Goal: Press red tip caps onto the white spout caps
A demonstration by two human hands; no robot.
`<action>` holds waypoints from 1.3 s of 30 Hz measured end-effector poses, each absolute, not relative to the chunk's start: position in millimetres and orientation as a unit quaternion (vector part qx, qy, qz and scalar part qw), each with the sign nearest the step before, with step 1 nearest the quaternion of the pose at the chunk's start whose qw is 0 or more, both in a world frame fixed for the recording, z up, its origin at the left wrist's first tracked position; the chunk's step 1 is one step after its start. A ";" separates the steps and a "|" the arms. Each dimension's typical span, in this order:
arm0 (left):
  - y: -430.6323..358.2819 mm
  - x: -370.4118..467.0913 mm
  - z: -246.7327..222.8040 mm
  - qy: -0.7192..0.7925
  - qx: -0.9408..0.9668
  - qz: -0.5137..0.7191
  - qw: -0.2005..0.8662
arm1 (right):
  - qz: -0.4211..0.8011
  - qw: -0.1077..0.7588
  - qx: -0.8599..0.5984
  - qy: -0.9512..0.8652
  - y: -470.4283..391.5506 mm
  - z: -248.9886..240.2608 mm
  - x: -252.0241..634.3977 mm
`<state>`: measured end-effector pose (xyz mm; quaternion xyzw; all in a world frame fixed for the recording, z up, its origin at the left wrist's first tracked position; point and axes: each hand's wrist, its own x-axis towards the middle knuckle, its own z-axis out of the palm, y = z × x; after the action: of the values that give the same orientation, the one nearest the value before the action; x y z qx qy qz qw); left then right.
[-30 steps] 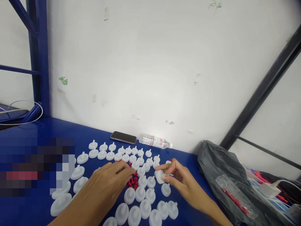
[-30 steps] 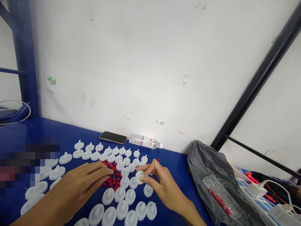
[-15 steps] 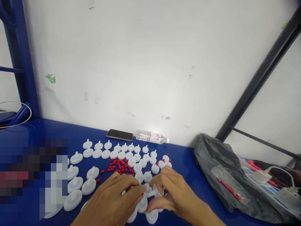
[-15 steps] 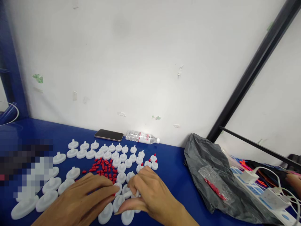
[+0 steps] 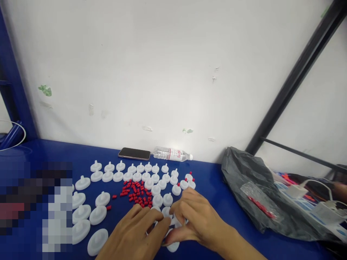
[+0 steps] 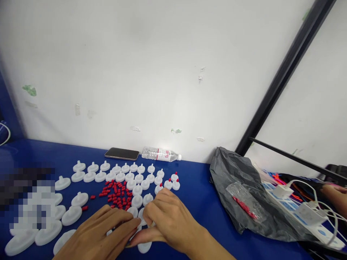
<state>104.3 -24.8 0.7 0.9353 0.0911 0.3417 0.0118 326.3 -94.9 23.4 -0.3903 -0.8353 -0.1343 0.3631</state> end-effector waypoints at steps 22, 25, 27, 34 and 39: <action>-14.1 97.0 -2.7 0.122 0.915 0.383 -0.012 | -0.087 0.318 -0.420 -0.845 -102.6 38.9 323.9; -15.1 95.2 -5.2 0.120 0.919 0.376 -0.009 | -0.087 0.324 -0.425 -0.840 -101.6 38.1 323.4; -16.3 96.4 -4.4 0.123 0.914 0.386 -0.012 | -0.074 0.334 -0.422 -0.840 -101.7 36.7 323.3; -20.1 110.0 9.4 0.142 0.896 0.416 -0.058 | -0.048 0.392 -0.424 -0.815 -103.7 33.8 323.1; -24.8 108.6 10.3 0.147 0.916 0.368 -0.064 | -0.042 0.438 -0.385 -0.811 -101.6 39.9 319.8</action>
<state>108.6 -24.8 10.3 0.9157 0.1470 0.3684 -0.0642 319.8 -101.6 39.9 -0.3853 -0.8113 -0.0420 0.4377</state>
